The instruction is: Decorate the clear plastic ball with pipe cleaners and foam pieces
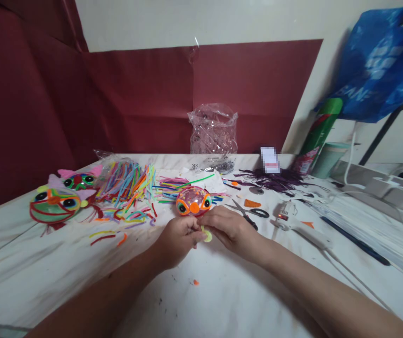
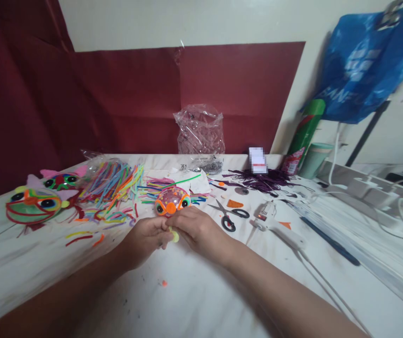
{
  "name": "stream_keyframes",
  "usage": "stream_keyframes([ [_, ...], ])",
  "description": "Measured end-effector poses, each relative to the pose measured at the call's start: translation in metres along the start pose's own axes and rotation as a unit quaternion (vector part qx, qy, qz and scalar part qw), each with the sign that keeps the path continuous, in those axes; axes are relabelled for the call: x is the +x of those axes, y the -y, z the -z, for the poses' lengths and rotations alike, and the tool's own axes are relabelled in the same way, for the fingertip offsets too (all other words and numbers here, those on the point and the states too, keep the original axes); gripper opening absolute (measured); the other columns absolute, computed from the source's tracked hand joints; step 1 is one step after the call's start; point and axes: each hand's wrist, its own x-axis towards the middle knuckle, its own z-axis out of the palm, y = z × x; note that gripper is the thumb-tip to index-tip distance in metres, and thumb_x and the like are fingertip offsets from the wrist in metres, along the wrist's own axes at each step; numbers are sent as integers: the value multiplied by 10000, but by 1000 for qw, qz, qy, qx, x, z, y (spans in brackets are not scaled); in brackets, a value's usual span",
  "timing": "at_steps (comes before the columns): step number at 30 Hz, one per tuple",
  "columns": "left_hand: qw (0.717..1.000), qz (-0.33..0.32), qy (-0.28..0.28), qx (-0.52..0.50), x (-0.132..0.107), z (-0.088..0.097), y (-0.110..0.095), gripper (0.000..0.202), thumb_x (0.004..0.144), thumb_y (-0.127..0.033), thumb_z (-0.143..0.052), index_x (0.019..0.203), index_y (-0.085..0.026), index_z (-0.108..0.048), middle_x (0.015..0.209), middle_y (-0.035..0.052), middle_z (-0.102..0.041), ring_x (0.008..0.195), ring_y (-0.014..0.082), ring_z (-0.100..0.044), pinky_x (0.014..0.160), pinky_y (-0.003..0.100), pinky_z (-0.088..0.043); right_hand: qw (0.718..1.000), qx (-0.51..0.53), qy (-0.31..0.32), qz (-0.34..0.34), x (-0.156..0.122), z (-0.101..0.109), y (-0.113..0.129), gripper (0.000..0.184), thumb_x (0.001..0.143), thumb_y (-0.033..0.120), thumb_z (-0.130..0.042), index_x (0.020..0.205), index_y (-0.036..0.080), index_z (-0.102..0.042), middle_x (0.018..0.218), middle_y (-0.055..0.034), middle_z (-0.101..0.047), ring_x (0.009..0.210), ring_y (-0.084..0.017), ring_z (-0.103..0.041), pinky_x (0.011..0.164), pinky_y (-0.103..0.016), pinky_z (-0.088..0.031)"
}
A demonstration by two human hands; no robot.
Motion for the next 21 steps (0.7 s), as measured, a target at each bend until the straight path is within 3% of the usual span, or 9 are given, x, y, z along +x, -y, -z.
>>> stream_keyframes([
  [3, 999, 15, -2, -34, 0, 1, -1, 228, 634, -348, -624, 549, -164, -519, 476, -37, -500, 461, 85, -400, 485, 218, -309, 998, -48, -10, 41, -2, -1, -3, 147, 911, 161, -431, 942, 185, -573, 827, -81, -672, 749, -164, -583, 714, -299, -451],
  [7, 999, -6, -21, -48, 0, 4, -2, 224, 648, -355, -645, 581, -159, -559, 493, -27, -519, 484, 94, -425, 503, 219, -331, 998, -51, -29, -25, -2, -3, 3, 167, 900, 197, -435, 779, 192, -550, 678, -47, -605, 629, -153, -536, 625, -274, -437],
  [11, 994, -97, -37, 30, -1, 7, -1, 167, 709, -293, -618, 600, -171, -581, 551, -15, -539, 541, 115, -470, 549, 229, -367, 996, 22, -32, -85, -1, -5, 9, 201, 886, 208, -442, 706, 193, -530, 659, -35, -576, 614, -138, -528, 592, -248, -433],
  [16, 951, -246, -55, 178, -2, 13, -1, 152, 770, -233, -578, 629, -187, -609, 657, 27, -594, 645, 150, -540, 641, 251, -406, 977, 127, 6, -172, 1, -4, 9, 199, 874, 254, -475, 724, 174, -578, 701, -36, -612, 633, -133, -554, 595, -241, -445],
  [21, 954, -238, -44, 180, -2, 13, -2, 157, 780, -232, -578, 630, -192, -601, 643, 20, -590, 620, 146, -543, 621, 244, -406, 961, 190, 2, -199, 2, 1, 6, 198, 858, 305, -522, 749, 166, -612, 757, -48, -649, 693, -145, -586, 667, -271, -473],
])
